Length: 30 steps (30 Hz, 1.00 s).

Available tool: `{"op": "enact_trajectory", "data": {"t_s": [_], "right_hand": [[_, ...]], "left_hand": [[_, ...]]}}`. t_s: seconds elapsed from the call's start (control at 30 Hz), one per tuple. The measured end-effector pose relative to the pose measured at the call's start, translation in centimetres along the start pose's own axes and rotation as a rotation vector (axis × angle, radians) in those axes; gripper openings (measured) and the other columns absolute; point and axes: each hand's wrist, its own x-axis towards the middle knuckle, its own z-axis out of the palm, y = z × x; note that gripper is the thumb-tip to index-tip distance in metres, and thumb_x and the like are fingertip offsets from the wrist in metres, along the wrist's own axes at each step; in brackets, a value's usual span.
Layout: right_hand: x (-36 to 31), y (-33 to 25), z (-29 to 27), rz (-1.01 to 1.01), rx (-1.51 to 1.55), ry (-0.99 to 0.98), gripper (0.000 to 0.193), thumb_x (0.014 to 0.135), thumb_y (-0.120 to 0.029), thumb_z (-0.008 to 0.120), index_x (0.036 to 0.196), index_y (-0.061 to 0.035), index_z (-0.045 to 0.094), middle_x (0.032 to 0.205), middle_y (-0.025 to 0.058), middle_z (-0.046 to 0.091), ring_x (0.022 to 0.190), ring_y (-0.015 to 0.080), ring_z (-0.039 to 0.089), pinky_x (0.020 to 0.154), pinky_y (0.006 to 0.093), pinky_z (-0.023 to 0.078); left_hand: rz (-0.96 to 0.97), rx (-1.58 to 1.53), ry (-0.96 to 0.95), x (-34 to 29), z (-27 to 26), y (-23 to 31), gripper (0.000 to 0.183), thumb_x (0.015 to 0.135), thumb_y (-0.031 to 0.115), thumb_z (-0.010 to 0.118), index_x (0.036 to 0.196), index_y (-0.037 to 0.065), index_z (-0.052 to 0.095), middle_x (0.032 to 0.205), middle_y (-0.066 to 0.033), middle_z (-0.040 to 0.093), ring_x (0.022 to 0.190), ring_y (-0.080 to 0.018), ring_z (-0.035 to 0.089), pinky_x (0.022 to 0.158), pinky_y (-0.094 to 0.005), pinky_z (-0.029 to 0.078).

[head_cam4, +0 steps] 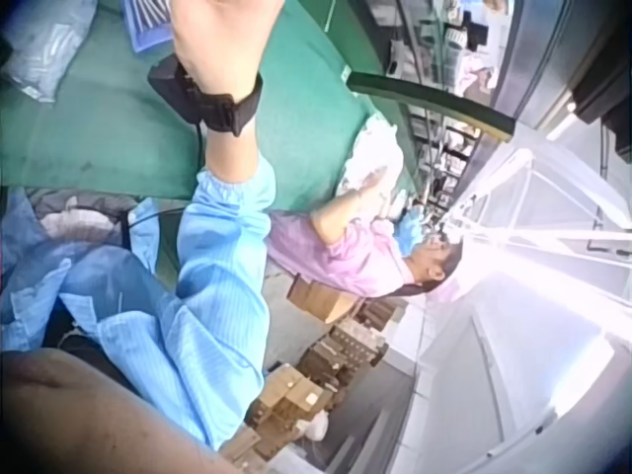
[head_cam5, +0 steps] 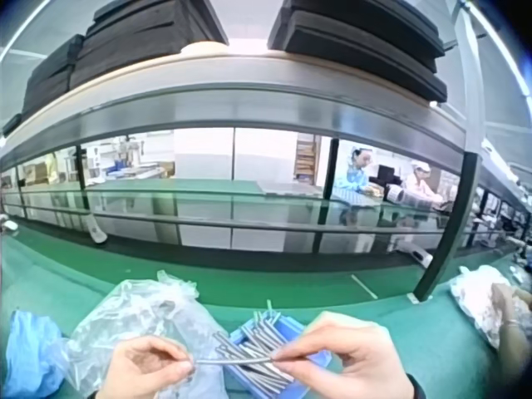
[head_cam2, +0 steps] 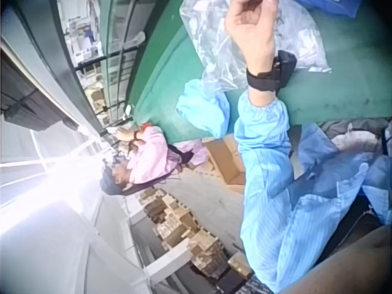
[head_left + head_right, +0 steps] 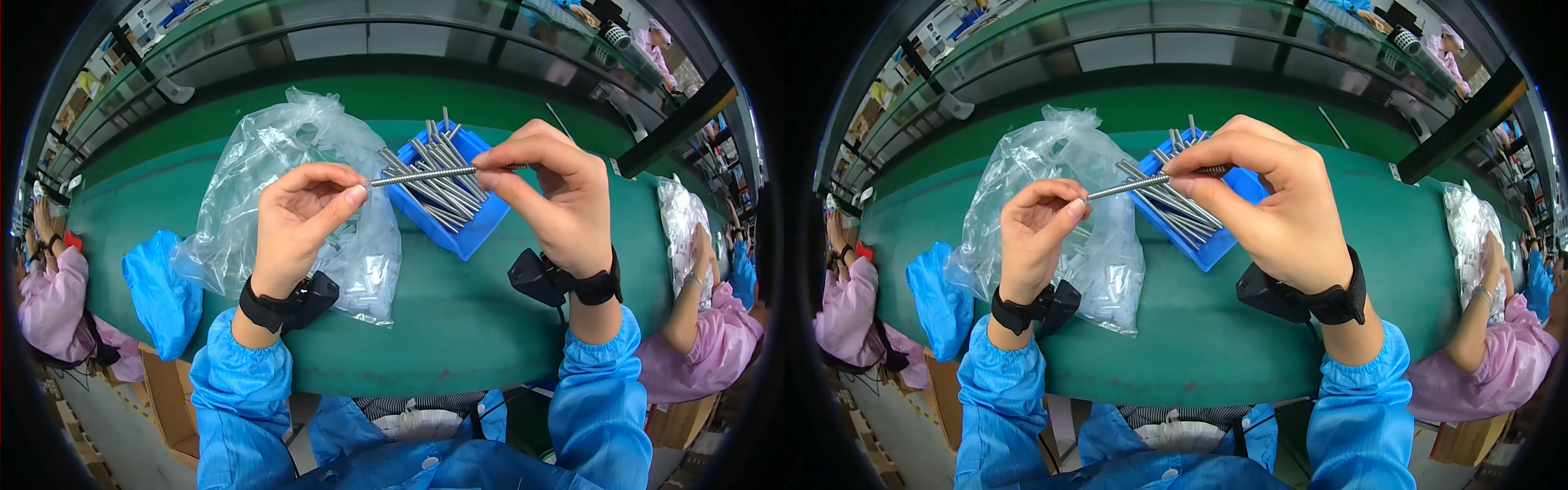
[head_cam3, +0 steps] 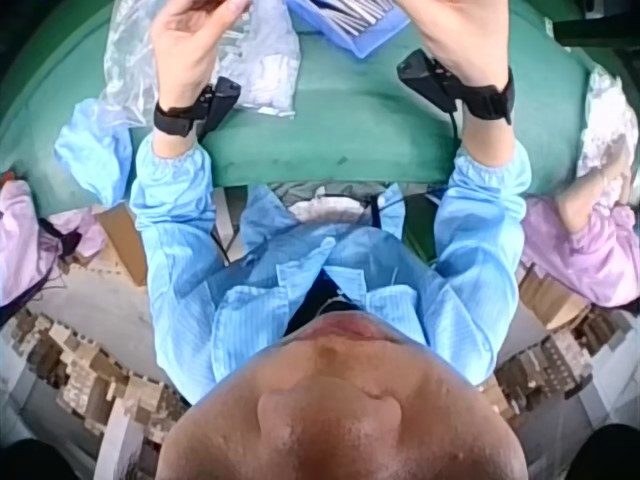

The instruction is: Inspecting and sorting metal pins on an industrial assembly line.

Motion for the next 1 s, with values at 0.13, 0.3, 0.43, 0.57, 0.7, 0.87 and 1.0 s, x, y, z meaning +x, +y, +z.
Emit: {"op": "enact_trajectory", "data": {"t_s": [0.13, 0.3, 0.43, 0.57, 0.7, 0.87, 1.0], "right_hand": [[-0.11, 0.21, 0.23, -0.004, 0.021, -0.004, 0.015, 0.075, 0.003, 0.065, 0.088, -0.0002, 0.070, 0.079, 0.0082, 0.062, 0.074, 0.0158, 0.059, 0.066, 0.0262, 0.046], [-0.18, 0.14, 0.30, 0.002, 0.031, -0.003, 0.016, 0.075, 0.003, 0.065, 0.089, -0.0003, 0.070, 0.079, 0.0083, 0.062, 0.075, 0.0157, 0.059, 0.067, 0.0259, 0.046], [-0.18, 0.18, 0.27, 0.025, 0.055, -0.003, 0.016, 0.075, 0.003, 0.065, 0.090, -0.0004, 0.070, 0.080, 0.0081, 0.062, 0.075, 0.0152, 0.059, 0.067, 0.0255, 0.046], [-0.20, 0.14, 0.24, 0.047, 0.080, -0.004, 0.016, 0.075, 0.004, 0.065, 0.090, -0.0003, 0.070, 0.081, 0.0080, 0.063, 0.076, 0.0149, 0.059, 0.067, 0.0252, 0.046], [-0.21, 0.33, 0.19, 0.014, 0.083, -0.011, 0.017, 0.074, 0.004, 0.066, 0.089, -0.0001, 0.070, 0.081, 0.0083, 0.063, 0.076, 0.0152, 0.059, 0.067, 0.0253, 0.046], [-0.22, 0.42, 0.23, -0.019, 0.078, -0.011, 0.017, 0.073, 0.005, 0.066, 0.088, -0.0001, 0.070, 0.080, 0.0085, 0.063, 0.075, 0.0159, 0.059, 0.066, 0.0261, 0.046], [-0.22, 0.59, 0.39, -0.050, 0.004, 0.005, 0.017, 0.072, 0.005, 0.066, 0.087, -0.0007, 0.070, 0.077, 0.0084, 0.064, 0.072, 0.0166, 0.060, 0.065, 0.0270, 0.047]], "left_hand": [[-0.023, 0.022, 0.020, -0.08, 0.32, 0.32, 0.014, 0.082, -0.007, 0.061, 0.094, -0.002, 0.060, 0.096, -0.0109, 0.060, 0.083, -0.0153, 0.058, 0.076, -0.0288, 0.049], [-0.023, 0.013, 0.017, -0.09, 0.29, 0.26, 0.014, 0.082, -0.007, 0.062, 0.094, -0.002, 0.060, 0.096, -0.0108, 0.060, 0.083, -0.0152, 0.059, 0.077, -0.0288, 0.049], [-0.034, 0.011, 0.019, -0.10, 0.25, 0.23, 0.014, 0.082, -0.006, 0.062, 0.094, -0.002, 0.061, 0.096, -0.0109, 0.061, 0.083, -0.0154, 0.059, 0.076, -0.0289, 0.050], [-0.048, 0.010, 0.022, -0.11, 0.29, 0.32, 0.013, 0.082, -0.006, 0.063, 0.094, -0.002, 0.061, 0.096, -0.0113, 0.061, 0.082, -0.0159, 0.060, 0.076, -0.0293, 0.050], [-0.064, -0.004, 0.023, -0.13, 0.28, 0.35, 0.012, 0.082, -0.005, 0.063, 0.094, -0.002, 0.061, 0.096, -0.0116, 0.062, 0.081, -0.0161, 0.061, 0.075, -0.0293, 0.050], [-0.094, -0.038, 0.016, -0.11, 0.25, 0.28, 0.011, 0.083, -0.003, 0.064, 0.094, -0.002, 0.061, 0.095, -0.0119, 0.062, 0.081, -0.0161, 0.061, 0.074, -0.0290, 0.050], [-0.094, -0.037, 0.020, -0.13, 0.27, 0.17, 0.012, 0.082, -0.004, 0.064, 0.094, -0.002, 0.062, 0.095, -0.0122, 0.063, 0.081, -0.0161, 0.061, 0.074, -0.0289, 0.050]]}}
